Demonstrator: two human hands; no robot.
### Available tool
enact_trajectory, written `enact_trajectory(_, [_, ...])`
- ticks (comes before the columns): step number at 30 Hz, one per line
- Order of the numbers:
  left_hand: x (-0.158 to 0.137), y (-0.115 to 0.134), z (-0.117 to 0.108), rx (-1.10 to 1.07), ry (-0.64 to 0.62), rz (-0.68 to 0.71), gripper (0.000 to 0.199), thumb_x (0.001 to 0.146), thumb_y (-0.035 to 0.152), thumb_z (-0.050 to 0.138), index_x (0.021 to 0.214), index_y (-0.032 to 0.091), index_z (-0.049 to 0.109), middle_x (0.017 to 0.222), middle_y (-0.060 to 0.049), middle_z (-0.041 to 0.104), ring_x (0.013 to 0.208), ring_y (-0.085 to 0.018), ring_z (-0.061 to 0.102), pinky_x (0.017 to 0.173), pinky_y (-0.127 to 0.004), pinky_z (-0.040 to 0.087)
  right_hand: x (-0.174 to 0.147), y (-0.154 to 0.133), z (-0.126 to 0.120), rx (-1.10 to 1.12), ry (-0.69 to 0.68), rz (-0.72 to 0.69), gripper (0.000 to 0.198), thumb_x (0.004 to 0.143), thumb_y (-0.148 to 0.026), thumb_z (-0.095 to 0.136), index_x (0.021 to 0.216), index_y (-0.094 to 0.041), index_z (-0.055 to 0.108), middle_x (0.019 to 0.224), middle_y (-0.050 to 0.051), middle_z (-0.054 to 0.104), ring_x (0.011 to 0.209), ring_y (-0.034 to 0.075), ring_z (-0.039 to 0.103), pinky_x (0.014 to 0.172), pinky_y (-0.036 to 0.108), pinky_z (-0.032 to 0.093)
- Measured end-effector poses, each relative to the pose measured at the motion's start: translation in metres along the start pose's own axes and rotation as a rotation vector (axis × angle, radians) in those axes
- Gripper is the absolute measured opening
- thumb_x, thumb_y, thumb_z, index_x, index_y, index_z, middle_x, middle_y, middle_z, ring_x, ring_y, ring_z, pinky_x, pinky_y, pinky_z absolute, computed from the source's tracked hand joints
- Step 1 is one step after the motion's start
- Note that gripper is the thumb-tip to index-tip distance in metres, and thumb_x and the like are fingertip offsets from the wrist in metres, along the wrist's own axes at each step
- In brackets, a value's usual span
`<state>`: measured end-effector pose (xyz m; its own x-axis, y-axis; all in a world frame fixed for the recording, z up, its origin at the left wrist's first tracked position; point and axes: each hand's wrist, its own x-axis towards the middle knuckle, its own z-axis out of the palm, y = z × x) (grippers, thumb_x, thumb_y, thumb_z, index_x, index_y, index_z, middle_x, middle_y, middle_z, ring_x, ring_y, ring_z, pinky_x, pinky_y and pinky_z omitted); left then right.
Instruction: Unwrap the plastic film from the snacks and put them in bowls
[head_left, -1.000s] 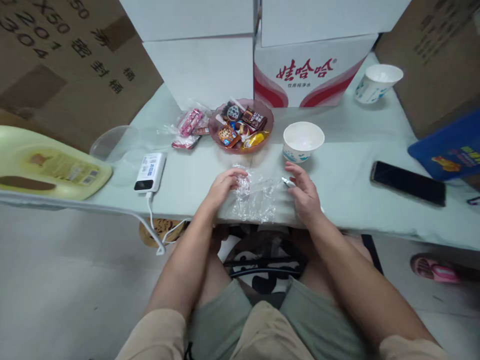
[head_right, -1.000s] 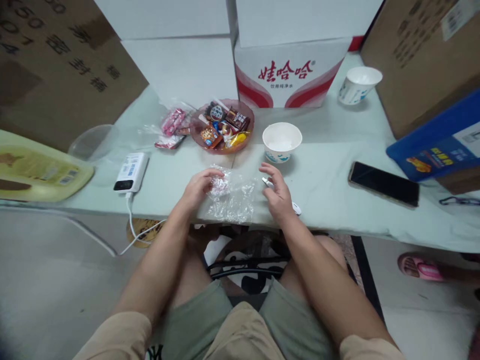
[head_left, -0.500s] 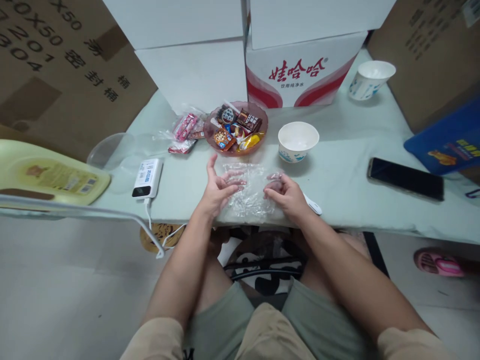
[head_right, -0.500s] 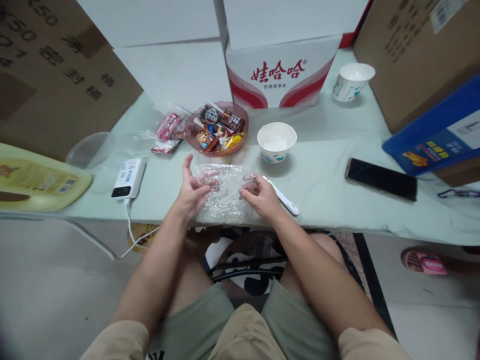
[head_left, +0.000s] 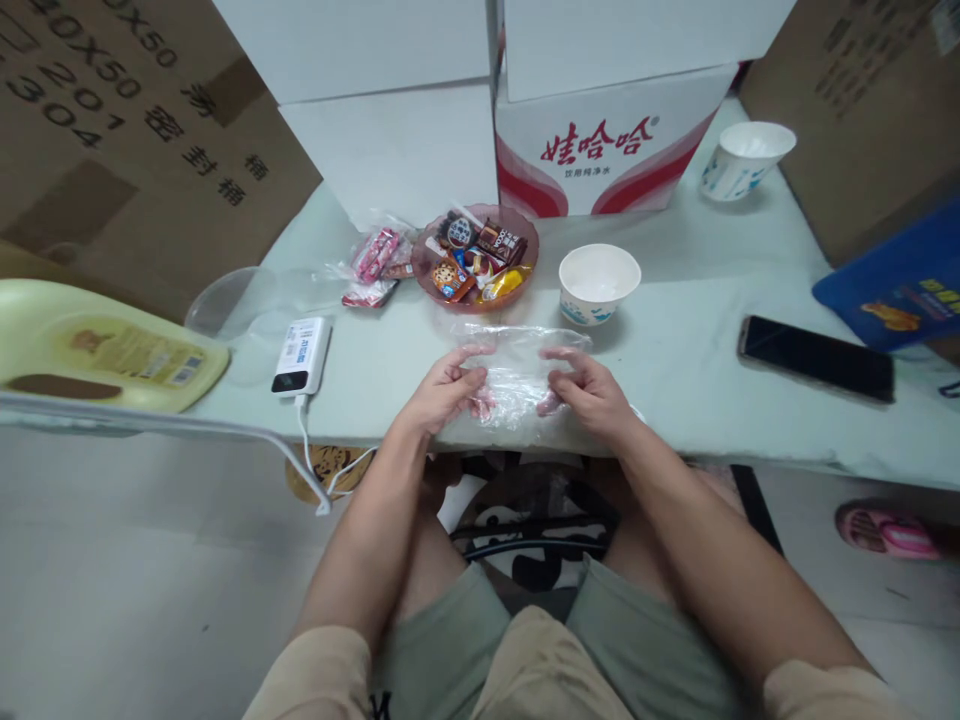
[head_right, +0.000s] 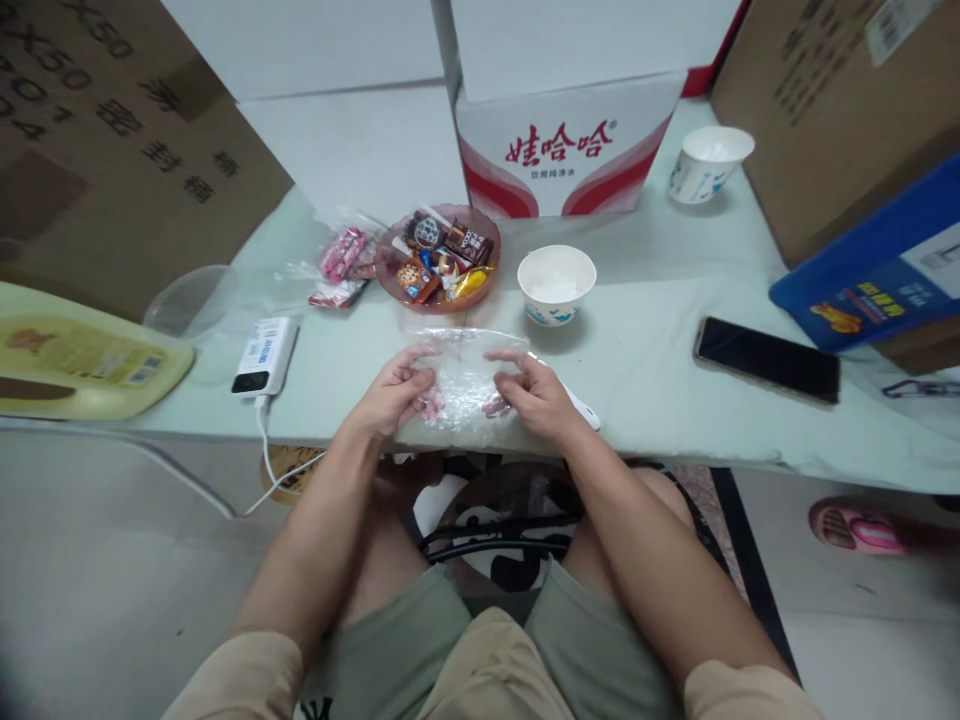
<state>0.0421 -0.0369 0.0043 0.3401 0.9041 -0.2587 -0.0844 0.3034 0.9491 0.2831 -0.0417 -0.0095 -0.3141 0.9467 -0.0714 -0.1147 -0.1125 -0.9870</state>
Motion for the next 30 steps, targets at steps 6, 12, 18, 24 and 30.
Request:
enact_trajectory(6, [-0.008, 0.008, -0.004, -0.149, -0.045, 0.054, 0.048, 0.069, 0.062, 0.073, 0.074, 0.014, 0.066, 0.066, -0.004, 0.064, 0.055, -0.016, 0.061, 0.051, -0.027, 0.048, -0.006, -0.008, -0.007, 0.23, -0.144, 0.013, 0.038, 0.075, -0.059, 0.069, 0.083, -0.022, 0.072, 0.086, 0.006, 0.072, 0.077, 0.021, 0.068, 0.073, 0.037, 0.056])
enact_trajectory(12, [0.008, -0.006, -0.003, 0.172, 0.069, 0.19, 0.058, 0.069, 0.032, 0.085, 0.118, 0.021, 0.056, 0.084, 0.002, 0.061, 0.069, -0.011, 0.058, 0.065, -0.022, 0.048, 0.004, 0.01, 0.003, -0.021, 0.142, 0.168, 0.095, 0.064, -0.041, 0.081, 0.147, -0.028, 0.036, 0.076, -0.006, 0.063, 0.068, 0.016, 0.06, 0.071, 0.033, 0.051])
enact_trajectory(18, [0.011, -0.015, -0.003, 0.203, 0.346, 0.351, 0.053, 0.069, 0.033, 0.084, 0.112, 0.024, 0.054, 0.108, -0.003, 0.062, 0.092, -0.015, 0.064, 0.083, -0.029, 0.052, 0.008, 0.004, 0.005, -0.18, 0.377, 0.009, 0.032, 0.064, -0.041, 0.072, 0.086, -0.023, 0.058, 0.077, 0.0, 0.066, 0.075, 0.019, 0.061, 0.077, 0.035, 0.049])
enact_trajectory(24, [0.01, -0.018, 0.027, 0.155, 0.097, 0.265, 0.084, 0.057, 0.044, 0.093, 0.128, 0.024, 0.055, 0.131, -0.012, 0.063, 0.118, -0.026, 0.062, 0.098, -0.037, 0.05, -0.004, -0.002, 0.015, -0.339, 0.069, -0.204, 0.018, 0.076, -0.041, 0.07, 0.076, -0.026, 0.06, 0.103, 0.005, 0.075, 0.104, 0.027, 0.067, 0.095, 0.041, 0.048])
enact_trajectory(30, [0.006, -0.008, 0.041, 0.233, 0.138, 0.264, 0.053, 0.071, 0.063, 0.079, 0.092, 0.016, 0.07, 0.099, -0.008, 0.07, 0.093, -0.022, 0.065, 0.086, -0.033, 0.05, -0.01, 0.014, 0.031, -0.143, 0.277, -0.09, 0.035, 0.076, -0.051, 0.071, 0.096, -0.024, 0.059, 0.099, 0.005, 0.07, 0.09, 0.022, 0.065, 0.074, 0.033, 0.052])
